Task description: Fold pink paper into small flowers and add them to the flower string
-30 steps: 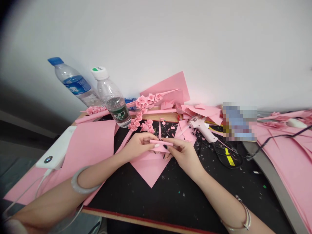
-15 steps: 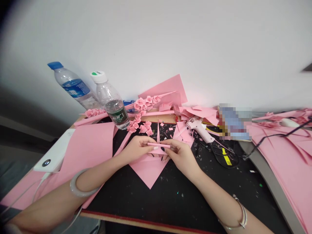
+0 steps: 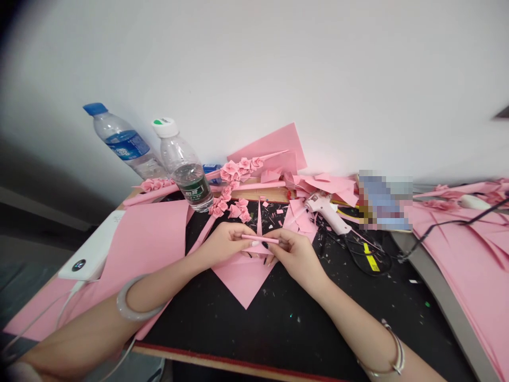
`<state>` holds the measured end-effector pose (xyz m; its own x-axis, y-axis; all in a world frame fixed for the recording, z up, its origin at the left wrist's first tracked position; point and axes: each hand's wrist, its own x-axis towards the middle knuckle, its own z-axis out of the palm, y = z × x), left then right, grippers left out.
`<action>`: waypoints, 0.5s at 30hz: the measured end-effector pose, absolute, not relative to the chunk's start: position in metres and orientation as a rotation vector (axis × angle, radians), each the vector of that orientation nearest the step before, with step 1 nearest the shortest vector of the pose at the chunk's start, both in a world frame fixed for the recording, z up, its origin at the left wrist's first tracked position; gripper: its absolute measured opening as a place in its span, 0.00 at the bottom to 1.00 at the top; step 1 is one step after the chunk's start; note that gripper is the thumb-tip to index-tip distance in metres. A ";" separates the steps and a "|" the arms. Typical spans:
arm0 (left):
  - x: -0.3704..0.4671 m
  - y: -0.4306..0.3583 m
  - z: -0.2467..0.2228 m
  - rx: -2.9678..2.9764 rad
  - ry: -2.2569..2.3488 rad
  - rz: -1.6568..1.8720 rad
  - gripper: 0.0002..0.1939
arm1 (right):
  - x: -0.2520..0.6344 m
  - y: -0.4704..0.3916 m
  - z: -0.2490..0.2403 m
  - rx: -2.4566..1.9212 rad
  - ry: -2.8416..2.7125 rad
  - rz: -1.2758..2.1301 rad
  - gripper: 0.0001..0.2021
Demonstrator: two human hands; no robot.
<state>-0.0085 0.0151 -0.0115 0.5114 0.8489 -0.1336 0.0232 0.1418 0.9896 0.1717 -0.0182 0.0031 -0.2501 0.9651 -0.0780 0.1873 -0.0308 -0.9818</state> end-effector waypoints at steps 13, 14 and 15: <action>-0.008 0.011 -0.008 1.382 0.838 0.639 0.05 | 0.168 -0.022 0.005 -1.292 -1.547 1.352 0.06; -0.008 0.011 -0.007 1.380 0.838 0.634 0.05 | 0.168 -0.022 0.005 -1.291 -1.548 1.352 0.06; -0.009 0.011 -0.007 1.377 0.836 0.627 0.05 | 0.168 -0.022 0.006 -1.292 -1.546 1.355 0.06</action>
<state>-0.0087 0.0109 -0.0070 0.5772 0.8041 -0.1426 0.0874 0.1129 0.9898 0.1682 -0.0217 0.0056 -0.2590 0.9601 -0.1053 0.2301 -0.0445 -0.9721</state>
